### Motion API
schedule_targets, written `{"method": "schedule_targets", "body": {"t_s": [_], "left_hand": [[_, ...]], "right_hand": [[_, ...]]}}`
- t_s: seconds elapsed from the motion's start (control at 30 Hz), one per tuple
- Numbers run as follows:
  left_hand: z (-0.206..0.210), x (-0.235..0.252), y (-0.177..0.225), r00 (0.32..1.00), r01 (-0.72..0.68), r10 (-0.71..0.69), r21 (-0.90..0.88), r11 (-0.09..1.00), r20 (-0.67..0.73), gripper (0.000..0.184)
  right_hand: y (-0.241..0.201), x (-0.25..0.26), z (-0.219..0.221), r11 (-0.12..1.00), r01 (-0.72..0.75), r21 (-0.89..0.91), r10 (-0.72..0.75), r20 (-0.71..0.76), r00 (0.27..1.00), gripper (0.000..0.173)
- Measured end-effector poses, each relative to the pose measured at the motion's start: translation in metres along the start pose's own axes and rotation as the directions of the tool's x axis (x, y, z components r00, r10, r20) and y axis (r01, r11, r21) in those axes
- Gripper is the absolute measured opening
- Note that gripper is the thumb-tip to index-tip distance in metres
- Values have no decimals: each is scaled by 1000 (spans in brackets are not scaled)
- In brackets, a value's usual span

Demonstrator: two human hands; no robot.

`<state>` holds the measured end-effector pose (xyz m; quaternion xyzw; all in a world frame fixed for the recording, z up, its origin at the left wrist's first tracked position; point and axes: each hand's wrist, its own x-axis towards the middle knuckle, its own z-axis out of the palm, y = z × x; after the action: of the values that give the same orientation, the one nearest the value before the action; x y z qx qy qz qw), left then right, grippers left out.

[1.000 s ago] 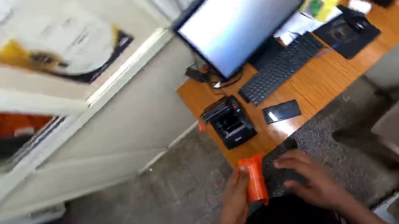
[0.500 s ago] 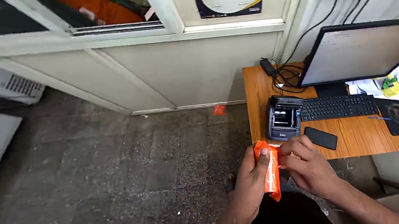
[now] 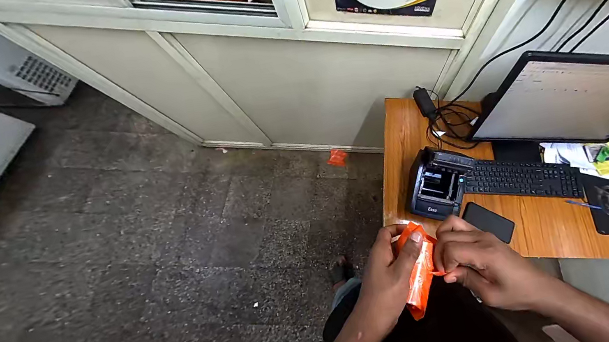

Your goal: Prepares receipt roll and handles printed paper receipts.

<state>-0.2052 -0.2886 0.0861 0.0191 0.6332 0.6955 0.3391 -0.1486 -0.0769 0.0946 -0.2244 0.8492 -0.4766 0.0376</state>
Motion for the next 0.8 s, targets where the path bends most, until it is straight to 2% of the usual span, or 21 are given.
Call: {"method": "schedule_targets", "body": {"t_s": [0.07,0.17,0.27,0.37,0.43,0.5,0.63,0.8], "left_hand": [[3,4,0,999,1,0,17,1000,-45,38],[5,12,-1,995,-7,8,14,1000,-100,41],[2,15,5,989,9,-20,-72,997,-144,41],[-4,17,7,992,11,-21,-83,996,-121,44],[-5,18,5,995,3,-12,-90,996,-102,49],[-6,19,1,994,-6,-4,-86,996,-110,46],[-5,20,-3,999,35,-38,-122,992,-20,44],[1,22,-2,990,131,-120,-182,975,71,45]], "right_hand": [[-6,-1,11,976,-58,-208,34,-114,993,15],[-3,6,29,926,-119,-358,17,-275,961,14],[0,15,36,886,-165,-434,20,-319,947,14],[-3,27,40,852,-188,-489,0,-359,933,9],[-2,34,35,845,-156,-511,-29,-336,941,14],[2,32,29,891,-59,-450,-70,-263,962,17],[17,16,17,972,166,-169,-190,-139,972,16],[22,6,2,982,175,77,-169,-74,983,18]]}}
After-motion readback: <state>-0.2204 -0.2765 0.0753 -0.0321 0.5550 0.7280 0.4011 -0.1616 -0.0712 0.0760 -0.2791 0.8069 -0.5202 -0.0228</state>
